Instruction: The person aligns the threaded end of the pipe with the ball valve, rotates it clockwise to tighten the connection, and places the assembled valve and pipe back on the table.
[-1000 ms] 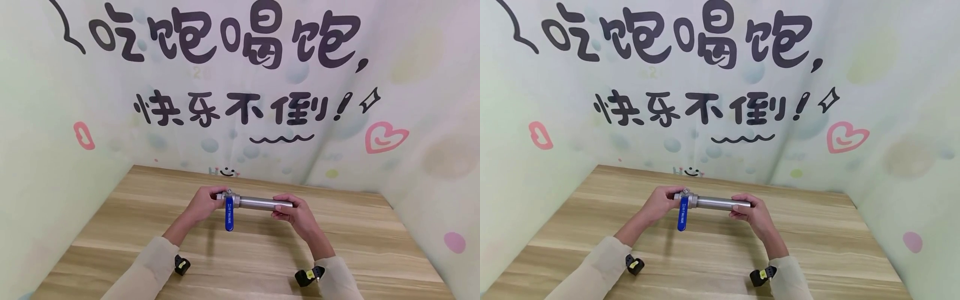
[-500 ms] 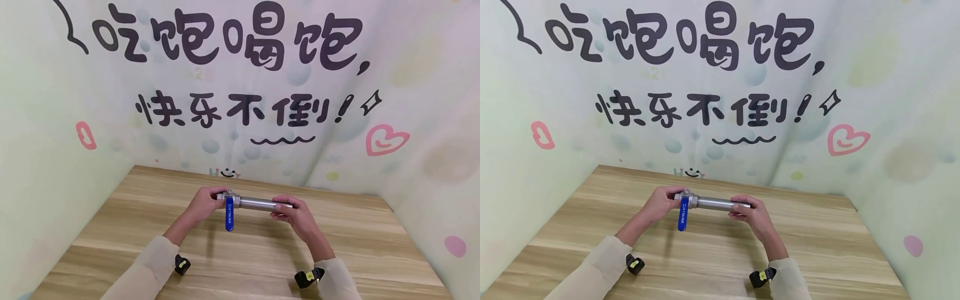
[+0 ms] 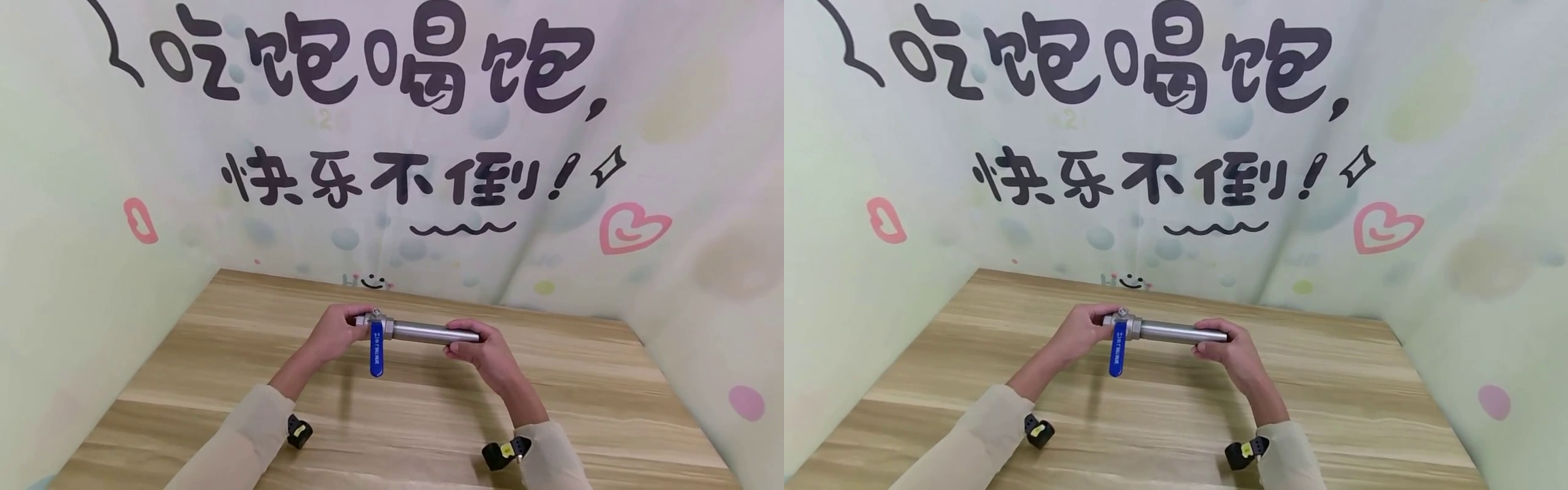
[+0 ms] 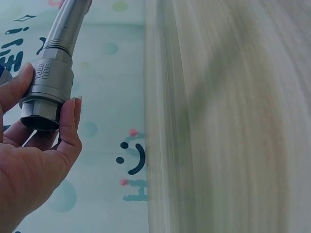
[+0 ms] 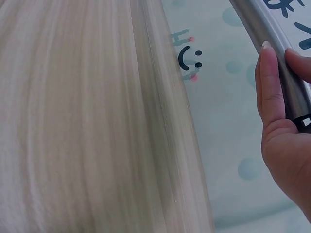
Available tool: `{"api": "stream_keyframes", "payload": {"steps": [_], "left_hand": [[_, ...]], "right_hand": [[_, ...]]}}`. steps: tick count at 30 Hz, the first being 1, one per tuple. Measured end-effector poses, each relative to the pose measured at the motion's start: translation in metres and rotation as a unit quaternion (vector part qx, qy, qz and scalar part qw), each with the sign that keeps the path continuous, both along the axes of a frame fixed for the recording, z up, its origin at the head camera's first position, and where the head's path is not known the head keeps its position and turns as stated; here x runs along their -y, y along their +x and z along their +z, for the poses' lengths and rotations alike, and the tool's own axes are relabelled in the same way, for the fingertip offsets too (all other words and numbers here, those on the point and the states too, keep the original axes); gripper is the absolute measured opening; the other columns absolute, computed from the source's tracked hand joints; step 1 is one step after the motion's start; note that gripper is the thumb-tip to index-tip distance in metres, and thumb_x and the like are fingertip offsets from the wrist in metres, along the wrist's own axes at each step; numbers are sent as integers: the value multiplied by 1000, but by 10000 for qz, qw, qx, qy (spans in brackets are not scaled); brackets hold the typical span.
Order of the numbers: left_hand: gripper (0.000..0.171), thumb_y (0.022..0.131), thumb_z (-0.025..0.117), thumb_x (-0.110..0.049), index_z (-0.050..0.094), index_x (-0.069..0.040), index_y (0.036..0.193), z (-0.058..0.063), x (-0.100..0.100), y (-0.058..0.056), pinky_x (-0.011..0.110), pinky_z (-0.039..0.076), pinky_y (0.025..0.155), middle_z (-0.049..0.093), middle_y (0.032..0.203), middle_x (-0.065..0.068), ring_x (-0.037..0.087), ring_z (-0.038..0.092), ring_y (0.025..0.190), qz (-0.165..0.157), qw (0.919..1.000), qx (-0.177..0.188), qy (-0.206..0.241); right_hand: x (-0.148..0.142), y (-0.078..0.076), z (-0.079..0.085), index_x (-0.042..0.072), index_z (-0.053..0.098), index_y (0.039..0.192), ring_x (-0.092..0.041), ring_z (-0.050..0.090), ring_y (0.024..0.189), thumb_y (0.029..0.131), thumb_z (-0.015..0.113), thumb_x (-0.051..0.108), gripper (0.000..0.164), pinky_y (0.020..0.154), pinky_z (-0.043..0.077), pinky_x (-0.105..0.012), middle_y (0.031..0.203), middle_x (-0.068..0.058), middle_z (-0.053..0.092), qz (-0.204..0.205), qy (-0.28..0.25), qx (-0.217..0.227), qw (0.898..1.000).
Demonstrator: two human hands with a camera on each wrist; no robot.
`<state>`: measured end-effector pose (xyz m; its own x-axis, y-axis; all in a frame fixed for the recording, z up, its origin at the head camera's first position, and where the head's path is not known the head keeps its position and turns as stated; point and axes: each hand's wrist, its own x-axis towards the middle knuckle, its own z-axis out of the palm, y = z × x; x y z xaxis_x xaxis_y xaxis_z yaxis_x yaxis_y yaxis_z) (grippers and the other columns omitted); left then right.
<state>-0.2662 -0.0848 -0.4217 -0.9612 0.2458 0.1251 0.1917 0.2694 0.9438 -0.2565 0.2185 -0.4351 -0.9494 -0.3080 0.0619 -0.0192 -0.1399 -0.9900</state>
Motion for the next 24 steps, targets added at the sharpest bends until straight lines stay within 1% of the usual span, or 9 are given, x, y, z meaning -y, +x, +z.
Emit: {"api": "stream_keyframes", "payload": {"steps": [4, 10, 12, 14, 17, 20, 22, 23, 24], "left_hand": [[36, 85, 64, 1, 68, -4, 121, 0, 0, 1, 30, 50, 70, 69, 102, 10, 18, 58, 81, -14, 10000, 44, 6], [37, 85, 63, 2, 67, -3, 122, -2, 0, 0, 43, 54, 77, 69, 104, 12, 17, 59, 81, -58, 9999, 82, 93], [37, 85, 63, 2, 67, -3, 121, -2, 0, 1, 45, 54, 78, 69, 104, 12, 17, 59, 81, -62, 9999, 77, 109], [36, 85, 62, 3, 68, -3, 120, -3, 0, 1, 45, 54, 77, 69, 102, 12, 17, 58, 81, -85, 9999, 31, 104], [36, 85, 62, 3, 68, -4, 120, -3, 1, 1, 38, 54, 73, 68, 101, 12, 18, 58, 80, -96, 9999, -16, 67], [35, 85, 62, 2, 69, -5, 119, -2, 1, 1, 32, 52, 70, 68, 101, 11, 18, 58, 81, -48, 10000, 9, 14], [36, 85, 63, 1, 69, -6, 120, -1, 0, 2, 32, 52, 71, 68, 101, 10, 18, 58, 81, -1, 10000, 51, 10], [36, 85, 64, 1, 69, -6, 120, 0, 0, 2, 34, 53, 72, 68, 102, 10, 18, 58, 81, 19, 10000, 70, 14], [36, 85, 64, 1, 69, -6, 120, 1, 0, 2, 35, 52, 72, 68, 102, 10, 18, 58, 81, 38, 10000, 81, 14]], "right_hand": [[1, 1, 2, -8, 58, 116, -20, 69, 79, 85, 60, -10, 31, 77, 58, -33, 98, -12, 63, -45, -83, 56, 9999], [2, 3, 4, -5, 60, 115, -19, 69, 75, 88, 60, -7, 28, 72, 59, -31, 93, -9, 65, -46, -215, 116, 9997], [3, 2, 4, -6, 59, 116, -19, 69, 75, 88, 61, -5, 29, 71, 59, -31, 92, -9, 66, -39, -225, 124, 9997], [3, 2, 4, -5, 59, 116, -19, 69, 74, 88, 62, -4, 28, 71, 59, -31, 90, -8, 66, -55, -211, 144, 9997], [3, 3, 4, -4, 60, 116, -18, 69, 74, 88, 62, -3, 27, 70, 59, -31, 88, -8, 67, -82, -189, 151, 9997], [4, 3, 5, 4, 65, 110, -18, 69, 73, 89, 62, -2, 23, 70, 59, -31, 87, -9, 67, -157, -158, 194, 9996], [5, 3, 6, 11, 68, 106, -18, 69, 73, 89, 63, -1, 22, 70, 59, -31, 88, -9, 67, -216, -103, 200, 9995], [5, 4, 6, 12, 68, 105, -18, 69, 73, 89, 63, 0, 21, 70, 59, -31, 89, -9, 66, -258, -81, 198, 9994], [5, 4, 7, 10, 68, 106, -18, 69, 73, 89, 63, 0, 20, 70, 59, -31, 91, -9, 66, -271, -58, 184, 9994]]}}
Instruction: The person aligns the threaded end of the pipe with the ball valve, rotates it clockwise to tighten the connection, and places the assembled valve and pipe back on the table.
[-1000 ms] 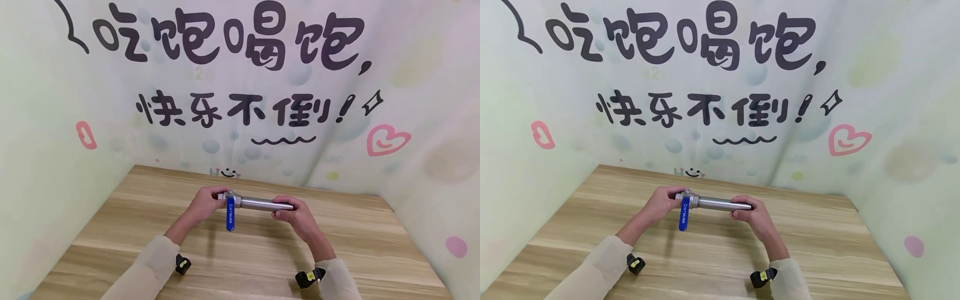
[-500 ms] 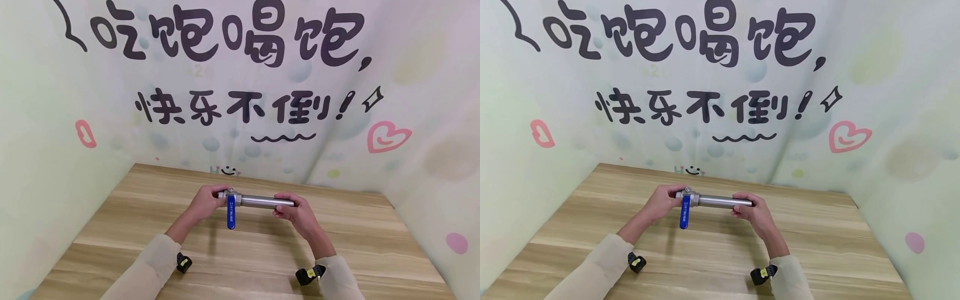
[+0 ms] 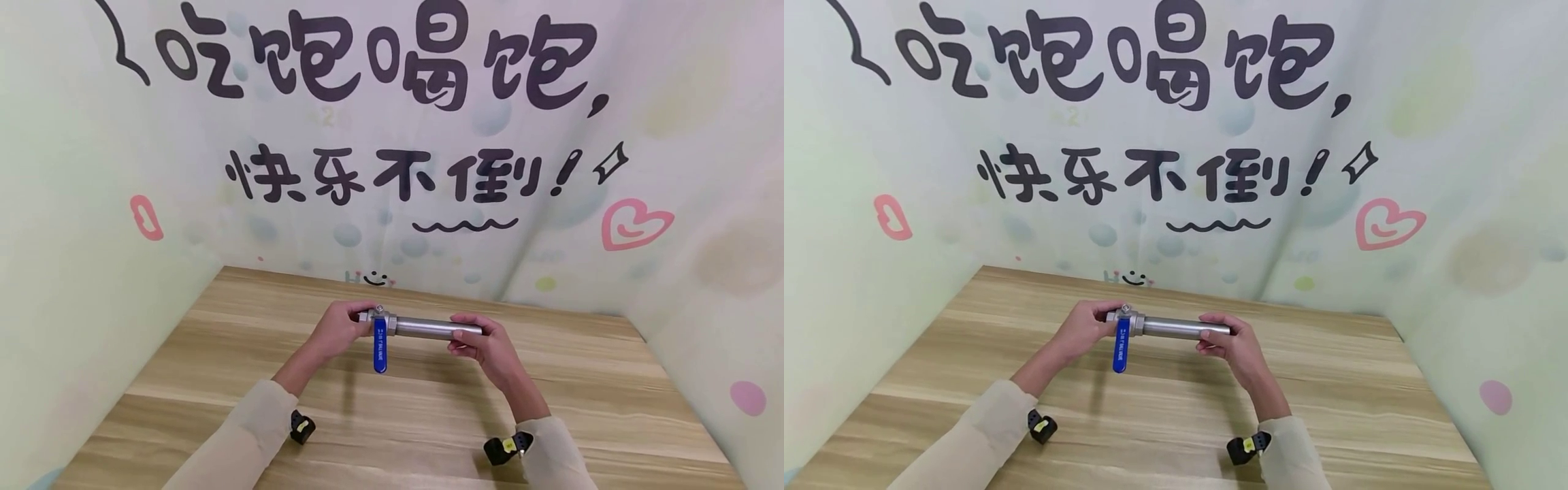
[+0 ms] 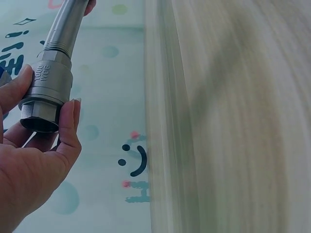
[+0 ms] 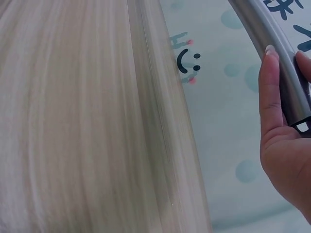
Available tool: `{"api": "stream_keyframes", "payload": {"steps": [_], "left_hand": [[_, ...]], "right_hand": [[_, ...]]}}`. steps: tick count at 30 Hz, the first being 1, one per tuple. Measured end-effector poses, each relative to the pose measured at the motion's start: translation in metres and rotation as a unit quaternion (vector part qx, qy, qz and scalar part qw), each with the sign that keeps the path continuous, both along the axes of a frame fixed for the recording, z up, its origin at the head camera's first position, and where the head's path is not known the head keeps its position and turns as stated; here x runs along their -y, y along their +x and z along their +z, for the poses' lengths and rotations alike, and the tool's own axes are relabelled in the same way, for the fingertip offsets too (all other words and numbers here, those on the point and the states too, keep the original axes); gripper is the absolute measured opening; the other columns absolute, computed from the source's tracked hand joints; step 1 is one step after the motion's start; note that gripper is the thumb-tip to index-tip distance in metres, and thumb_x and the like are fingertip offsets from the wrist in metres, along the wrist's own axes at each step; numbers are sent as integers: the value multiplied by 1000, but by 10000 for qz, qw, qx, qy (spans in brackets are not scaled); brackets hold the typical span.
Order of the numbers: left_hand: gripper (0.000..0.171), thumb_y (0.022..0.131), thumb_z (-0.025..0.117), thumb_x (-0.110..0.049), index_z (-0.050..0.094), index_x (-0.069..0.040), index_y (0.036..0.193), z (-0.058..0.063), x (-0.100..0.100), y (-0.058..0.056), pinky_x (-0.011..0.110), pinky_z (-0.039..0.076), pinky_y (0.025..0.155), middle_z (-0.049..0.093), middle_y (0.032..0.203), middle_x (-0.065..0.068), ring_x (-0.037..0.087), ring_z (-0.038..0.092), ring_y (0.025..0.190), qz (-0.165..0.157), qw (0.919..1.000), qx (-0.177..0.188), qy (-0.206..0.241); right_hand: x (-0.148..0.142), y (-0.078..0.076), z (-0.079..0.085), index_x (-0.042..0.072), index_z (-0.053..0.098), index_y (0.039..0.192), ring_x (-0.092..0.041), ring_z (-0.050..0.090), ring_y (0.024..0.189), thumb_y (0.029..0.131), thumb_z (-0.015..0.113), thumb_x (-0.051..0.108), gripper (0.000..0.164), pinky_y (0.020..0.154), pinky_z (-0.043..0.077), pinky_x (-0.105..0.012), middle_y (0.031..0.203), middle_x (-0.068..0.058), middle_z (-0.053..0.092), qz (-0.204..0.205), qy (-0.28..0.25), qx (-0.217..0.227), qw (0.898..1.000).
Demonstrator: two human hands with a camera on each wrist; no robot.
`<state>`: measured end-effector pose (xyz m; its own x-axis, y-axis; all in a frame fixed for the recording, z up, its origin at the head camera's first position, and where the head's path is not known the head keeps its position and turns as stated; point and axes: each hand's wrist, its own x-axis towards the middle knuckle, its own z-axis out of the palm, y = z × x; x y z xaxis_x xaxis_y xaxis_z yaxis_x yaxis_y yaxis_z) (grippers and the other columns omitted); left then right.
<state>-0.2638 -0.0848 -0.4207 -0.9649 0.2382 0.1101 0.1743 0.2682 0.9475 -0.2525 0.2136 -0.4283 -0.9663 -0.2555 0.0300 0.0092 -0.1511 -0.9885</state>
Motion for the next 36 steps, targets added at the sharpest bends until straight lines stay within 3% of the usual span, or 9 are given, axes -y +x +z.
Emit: {"api": "stream_keyframes", "payload": {"steps": [6, 12, 16, 25, 31, 36], "left_hand": [[36, 84, 63, 2, 69, -4, 119, 1, -2, -2, 32, 51, 69, 68, 100, 10, 17, 56, 79, 4, 10000, 8, 56], [36, 84, 63, 2, 69, -4, 120, 0, -2, -2, 31, 50, 68, 68, 101, 10, 17, 56, 79, 6, 10000, 3, 54], [36, 85, 63, 1, 68, -5, 120, 0, -2, -2, 31, 51, 69, 68, 102, 9, 18, 57, 80, 44, 10000, -9, 4], [35, 85, 63, 3, 69, -4, 119, -1, -2, -2, 40, 54, 76, 68, 102, 12, 17, 58, 81, -90, 9999, 37, 124], [34, 86, 61, 4, 68, -3, 119, 1, -1, -1, 29, 53, 72, 69, 103, 12, 17, 60, 82, -60, 9997, 19, 217], [34, 86, 63, 4, 69, -3, 119, 3, -2, 1, 27, 52, 71, 69, 103, 11, 17, 60, 82, -98, 9997, 53, 232]], "right_hand": [[-2, 0, 0, -8, 58, 118, -19, 70, 76, 90, 64, 3, 30, 72, 59, -32, 98, -10, 63, -12, 14, -17, 10000], [-1, -2, -2, -14, 52, 125, -20, 70, 78, 88, 65, -1, 42, 76, 58, -33, 100, -10, 64, 99, -91, 11, 9999], [-2, -2, -3, -16, 48, 128, -19, 69, 80, 83, 65, -8, 49, 77, 58, -33, 103, -11, 62, 168, 50, -40, 9998], [-4, -1, -2, -16, 46, 123, -18, 67, 75, 83, 61, -13, 43, 73, 58, -31, 92, -10, 60, 196, 102, -135, 9997], [-4, -2, 0, -16, 47, 123, -19, 68, 76, 85, 61, -10, 41, 73, 58, -31, 95, -12, 60, 258, 16, -121, 9996], [-6, -1, 0, -18, 44, 125, -19, 69, 77, 86, 61, -9, 44, 74, 58, -32, 98, -11, 61, 225, -115, -44, 9997]]}}
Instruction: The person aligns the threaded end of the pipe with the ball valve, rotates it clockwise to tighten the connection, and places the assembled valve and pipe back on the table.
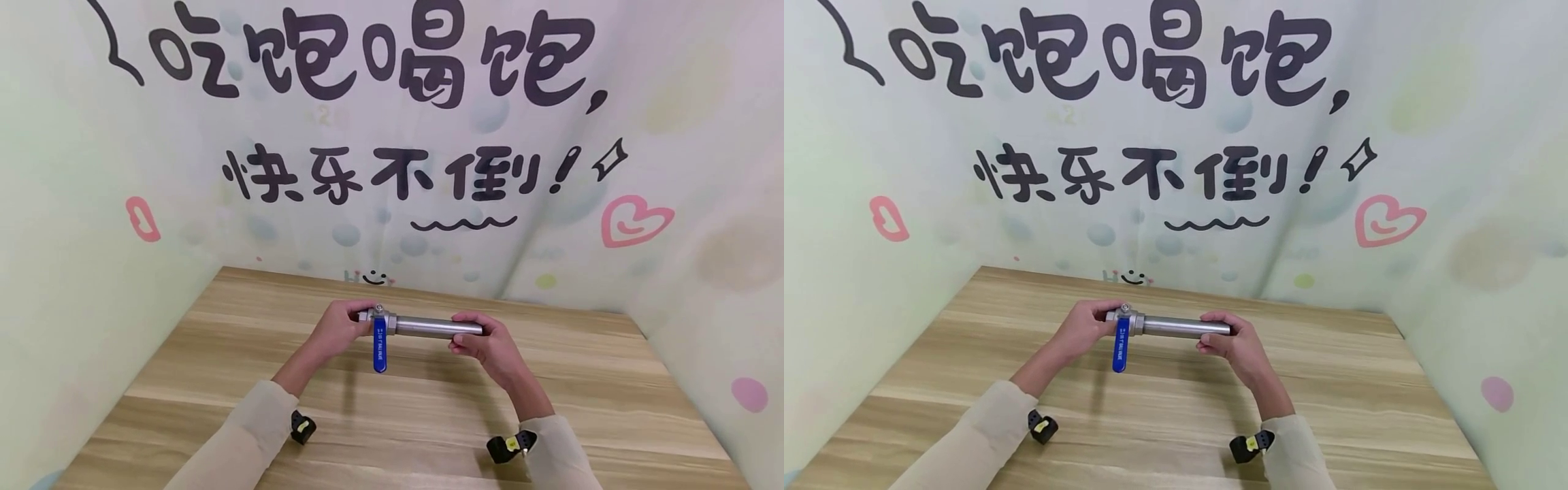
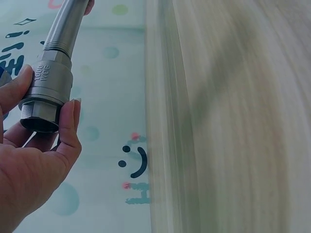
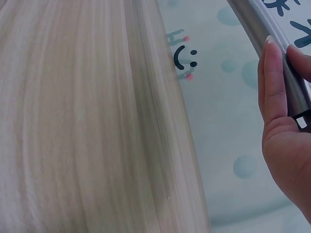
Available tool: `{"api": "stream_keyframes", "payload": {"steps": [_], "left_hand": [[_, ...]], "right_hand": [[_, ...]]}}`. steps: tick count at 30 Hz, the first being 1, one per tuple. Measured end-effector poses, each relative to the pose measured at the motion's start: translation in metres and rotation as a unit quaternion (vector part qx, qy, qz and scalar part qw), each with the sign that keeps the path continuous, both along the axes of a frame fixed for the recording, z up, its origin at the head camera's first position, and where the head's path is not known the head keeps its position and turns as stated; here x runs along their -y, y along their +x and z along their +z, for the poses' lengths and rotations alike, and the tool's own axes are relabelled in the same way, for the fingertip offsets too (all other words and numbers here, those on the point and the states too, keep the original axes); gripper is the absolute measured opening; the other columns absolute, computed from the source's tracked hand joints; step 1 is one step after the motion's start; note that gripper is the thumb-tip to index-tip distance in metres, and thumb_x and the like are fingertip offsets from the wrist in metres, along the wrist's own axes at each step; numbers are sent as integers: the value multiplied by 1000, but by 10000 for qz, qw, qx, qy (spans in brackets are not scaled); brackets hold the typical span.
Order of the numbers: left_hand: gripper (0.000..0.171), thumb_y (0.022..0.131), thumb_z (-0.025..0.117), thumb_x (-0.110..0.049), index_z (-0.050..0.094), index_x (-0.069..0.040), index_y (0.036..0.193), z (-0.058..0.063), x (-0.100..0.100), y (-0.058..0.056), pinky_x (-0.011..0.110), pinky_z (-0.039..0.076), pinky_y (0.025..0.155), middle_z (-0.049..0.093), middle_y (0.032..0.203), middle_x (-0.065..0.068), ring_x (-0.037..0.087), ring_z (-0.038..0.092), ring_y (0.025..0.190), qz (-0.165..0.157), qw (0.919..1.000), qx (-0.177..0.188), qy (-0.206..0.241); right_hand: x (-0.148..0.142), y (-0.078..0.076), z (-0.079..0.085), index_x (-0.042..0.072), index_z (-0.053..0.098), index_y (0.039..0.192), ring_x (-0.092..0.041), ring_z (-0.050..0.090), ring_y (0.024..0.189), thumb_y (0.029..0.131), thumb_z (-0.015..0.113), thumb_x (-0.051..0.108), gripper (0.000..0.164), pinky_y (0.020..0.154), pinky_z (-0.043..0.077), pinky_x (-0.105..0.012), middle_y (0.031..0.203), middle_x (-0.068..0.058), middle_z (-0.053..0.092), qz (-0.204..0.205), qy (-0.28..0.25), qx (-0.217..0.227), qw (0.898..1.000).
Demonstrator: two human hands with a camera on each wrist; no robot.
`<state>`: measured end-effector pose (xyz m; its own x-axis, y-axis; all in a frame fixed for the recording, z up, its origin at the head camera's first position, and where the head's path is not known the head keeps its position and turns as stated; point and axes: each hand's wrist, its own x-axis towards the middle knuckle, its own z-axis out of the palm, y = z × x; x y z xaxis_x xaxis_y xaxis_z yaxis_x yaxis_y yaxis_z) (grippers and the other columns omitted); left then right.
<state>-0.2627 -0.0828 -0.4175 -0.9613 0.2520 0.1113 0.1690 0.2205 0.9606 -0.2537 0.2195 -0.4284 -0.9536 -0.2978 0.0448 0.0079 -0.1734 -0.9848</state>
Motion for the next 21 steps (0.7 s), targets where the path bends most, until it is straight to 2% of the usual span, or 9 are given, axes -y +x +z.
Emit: {"api": "stream_keyframes", "payload": {"steps": [3, 9, 15, 21], "left_hand": [[35, 85, 63, 4, 68, -3, 119, 1, -2, 0, 31, 53, 73, 69, 104, 12, 17, 59, 82, 14, 10000, 39, 35], [37, 86, 61, 4, 66, 1, 122, 1, -1, 0, 31, 55, 75, 69, 107, 15, 17, 61, 83, -1, 10000, 20, 68], [36, 86, 62, 4, 67, 0, 121, 2, 0, 1, 38, 56, 77, 68, 106, 16, 17, 60, 83, 52, 10000, 48, 16], [35, 86, 63, 2, 67, -1, 121, 3, 0, 1, 33, 55, 74, 68, 105, 15, 17, 60, 82, 71, 10000, 7, -59]], "right_hand": [[-2, 1, 1, -15, 49, 123, -19, 69, 78, 87, 62, -7, 39, 75, 58, -32, 97, -11, 62, 4, -30, -10, 10000], [-1, 2, 3, -8, 56, 118, -20, 69, 78, 88, 63, -4, 31, 76, 58, -33, 95, -10, 63, -41, 0, -44, 10000], [0, 1, 2, -10, 53, 120, -20, 70, 79, 89, 64, 0, 34, 76, 58, -34, 94, -9, 65, -64, 23, -25, 10000], [0, 1, 2, -13, 51, 121, -21, 70, 81, 89, 66, 3, 39, 78, 58, -36, 99, -10, 62, -161, 123, 20, 9998]]}}
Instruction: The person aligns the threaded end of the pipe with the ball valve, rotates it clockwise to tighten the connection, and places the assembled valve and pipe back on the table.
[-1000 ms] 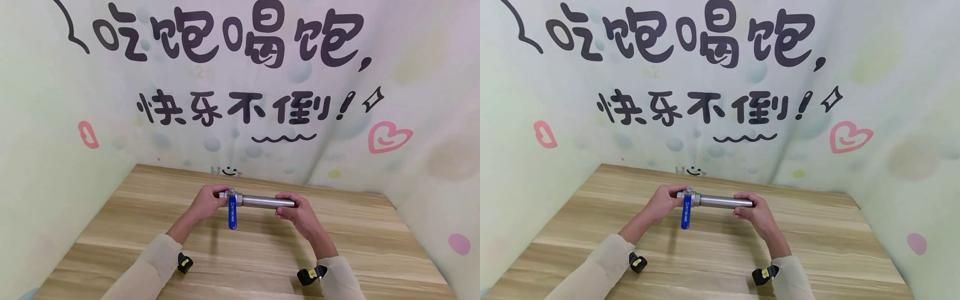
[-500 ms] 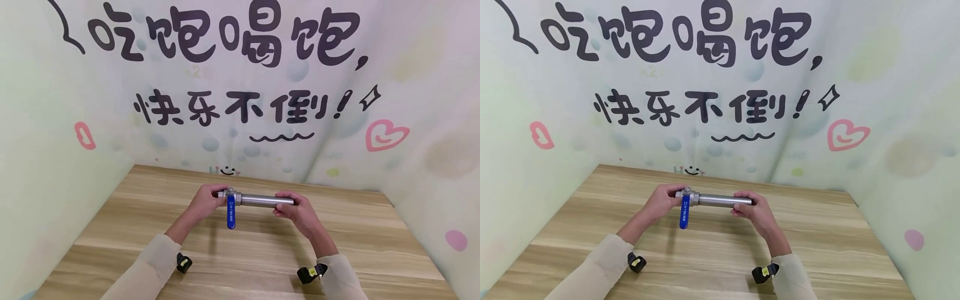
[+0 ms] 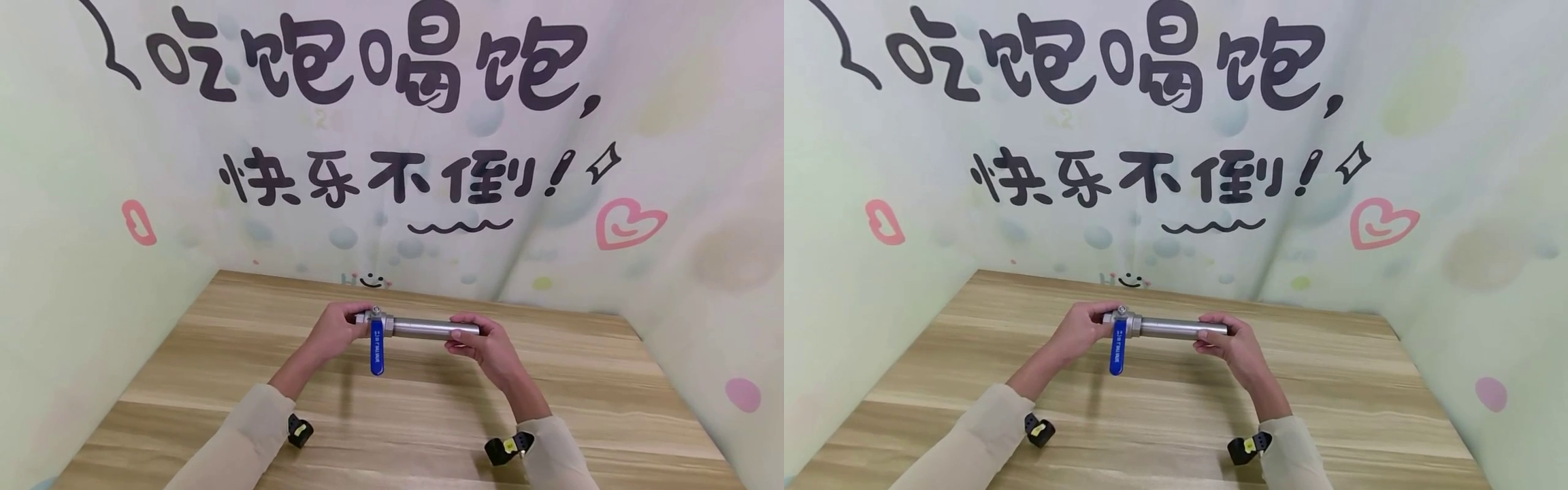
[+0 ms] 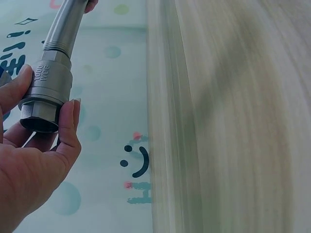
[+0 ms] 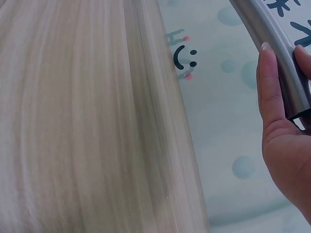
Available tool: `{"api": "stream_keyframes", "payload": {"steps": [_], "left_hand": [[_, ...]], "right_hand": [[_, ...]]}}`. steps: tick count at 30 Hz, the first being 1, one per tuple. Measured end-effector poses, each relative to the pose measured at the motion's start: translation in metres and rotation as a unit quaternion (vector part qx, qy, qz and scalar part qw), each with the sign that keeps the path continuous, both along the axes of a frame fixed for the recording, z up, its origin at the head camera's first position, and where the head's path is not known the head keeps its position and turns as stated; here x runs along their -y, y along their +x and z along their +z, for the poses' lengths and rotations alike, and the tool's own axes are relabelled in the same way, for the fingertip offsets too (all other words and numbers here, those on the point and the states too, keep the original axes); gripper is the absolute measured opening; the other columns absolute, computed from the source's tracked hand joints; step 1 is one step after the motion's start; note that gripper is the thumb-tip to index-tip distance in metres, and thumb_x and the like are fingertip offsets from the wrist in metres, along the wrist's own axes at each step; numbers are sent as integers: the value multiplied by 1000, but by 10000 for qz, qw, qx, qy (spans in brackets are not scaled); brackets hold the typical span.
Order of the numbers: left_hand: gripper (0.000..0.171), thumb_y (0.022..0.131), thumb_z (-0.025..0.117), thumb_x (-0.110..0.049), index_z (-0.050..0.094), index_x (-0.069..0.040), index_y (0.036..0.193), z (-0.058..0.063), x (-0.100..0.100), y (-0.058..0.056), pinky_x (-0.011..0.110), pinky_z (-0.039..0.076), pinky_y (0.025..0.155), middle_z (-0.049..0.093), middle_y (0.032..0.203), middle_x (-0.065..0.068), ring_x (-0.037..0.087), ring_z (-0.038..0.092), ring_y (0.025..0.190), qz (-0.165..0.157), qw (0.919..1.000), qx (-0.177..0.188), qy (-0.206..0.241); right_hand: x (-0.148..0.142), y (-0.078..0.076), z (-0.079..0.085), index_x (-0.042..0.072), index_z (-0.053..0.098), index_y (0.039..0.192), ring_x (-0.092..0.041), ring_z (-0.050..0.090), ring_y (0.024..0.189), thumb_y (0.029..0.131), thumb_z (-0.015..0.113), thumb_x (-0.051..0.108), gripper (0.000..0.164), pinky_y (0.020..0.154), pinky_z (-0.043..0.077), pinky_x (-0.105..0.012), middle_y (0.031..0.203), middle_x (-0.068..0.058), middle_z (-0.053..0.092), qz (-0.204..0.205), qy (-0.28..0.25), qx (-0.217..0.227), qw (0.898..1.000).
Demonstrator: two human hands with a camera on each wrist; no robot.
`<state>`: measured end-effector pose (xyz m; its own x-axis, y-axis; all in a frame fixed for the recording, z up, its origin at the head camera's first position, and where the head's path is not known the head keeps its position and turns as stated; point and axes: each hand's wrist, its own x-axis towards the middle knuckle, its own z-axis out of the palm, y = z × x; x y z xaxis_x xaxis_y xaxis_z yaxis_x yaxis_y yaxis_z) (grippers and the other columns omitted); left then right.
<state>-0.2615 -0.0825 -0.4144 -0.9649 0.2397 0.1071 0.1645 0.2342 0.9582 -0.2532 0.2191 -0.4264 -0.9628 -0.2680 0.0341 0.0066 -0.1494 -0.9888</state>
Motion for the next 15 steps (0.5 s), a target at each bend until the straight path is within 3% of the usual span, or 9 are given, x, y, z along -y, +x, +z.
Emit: {"api": "stream_keyframes", "payload": {"steps": [10, 15], "left_hand": [[33, 88, 62, 2, 68, -3, 120, -6, 0, -2, 29, 52, 71, 69, 104, 13, 17, 60, 81, -113, 9999, -107, 16], [34, 87, 61, 3, 67, 0, 120, -8, -1, -4, 33, 52, 72, 69, 104, 14, 15, 59, 80, -111, 9999, -130, -3]], "right_hand": [[-1, -1, -6, -3, 62, 110, -22, 70, 80, 90, 65, 3, 22, 77, 58, -36, 98, -10, 61, -57, -86, 21, 9999], [0, -2, -8, -6, 64, 109, -21, 70, 76, 89, 66, 3, 23, 74, 59, -35, 95, -10, 65, -45, -137, -118, 9998]]}}
